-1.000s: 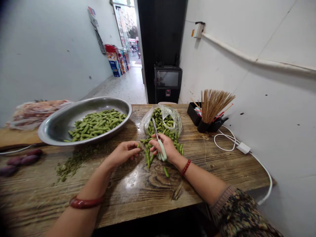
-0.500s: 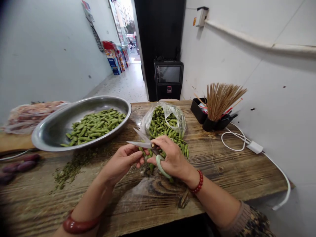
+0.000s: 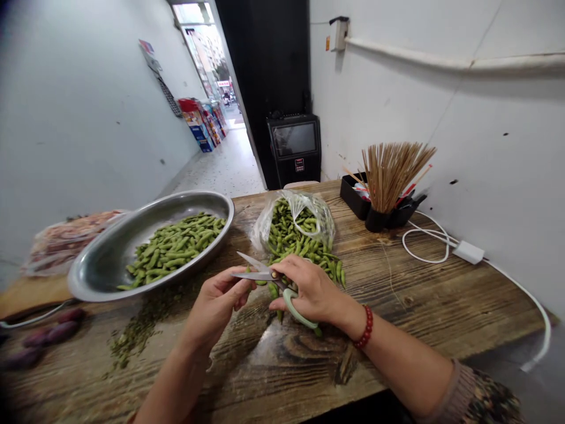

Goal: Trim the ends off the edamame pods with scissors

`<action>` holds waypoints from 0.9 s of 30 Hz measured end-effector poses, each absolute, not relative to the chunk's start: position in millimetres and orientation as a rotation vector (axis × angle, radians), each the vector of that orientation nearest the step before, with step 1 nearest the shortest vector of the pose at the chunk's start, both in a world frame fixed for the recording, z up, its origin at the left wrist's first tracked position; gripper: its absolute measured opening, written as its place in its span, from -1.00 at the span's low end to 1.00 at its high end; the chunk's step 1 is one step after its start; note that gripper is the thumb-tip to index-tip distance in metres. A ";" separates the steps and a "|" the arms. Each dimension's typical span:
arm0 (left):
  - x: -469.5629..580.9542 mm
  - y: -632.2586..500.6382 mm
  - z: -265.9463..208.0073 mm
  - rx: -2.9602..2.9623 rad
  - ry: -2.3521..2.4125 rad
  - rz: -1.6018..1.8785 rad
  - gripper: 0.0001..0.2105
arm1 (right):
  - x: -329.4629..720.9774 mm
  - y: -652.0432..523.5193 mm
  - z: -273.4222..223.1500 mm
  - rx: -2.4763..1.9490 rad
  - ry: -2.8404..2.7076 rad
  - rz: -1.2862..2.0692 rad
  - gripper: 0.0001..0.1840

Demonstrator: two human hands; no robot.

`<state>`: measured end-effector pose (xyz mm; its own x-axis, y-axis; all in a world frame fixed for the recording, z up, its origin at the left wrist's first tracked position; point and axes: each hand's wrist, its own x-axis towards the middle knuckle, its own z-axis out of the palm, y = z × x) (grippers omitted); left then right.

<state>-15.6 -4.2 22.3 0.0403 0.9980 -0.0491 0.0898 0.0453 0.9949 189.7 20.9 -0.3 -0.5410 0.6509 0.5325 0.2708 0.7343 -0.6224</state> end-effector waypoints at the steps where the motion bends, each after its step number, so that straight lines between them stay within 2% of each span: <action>1: -15.9 -4.1 22.1 1.277 1.262 1.105 -0.77 | 189.8 20.8 -0.3 -0.692 -2.153 0.612 -0.36; 8: -15.2 -4.3 22.3 1.493 1.230 1.032 -0.81 | 190.6 21.3 1.8 -0.683 -2.199 0.621 -0.33; 27: -16.5 -4.2 20.9 1.436 1.218 1.119 -0.80 | 192.1 19.9 5.4 -0.714 -2.225 0.610 -0.35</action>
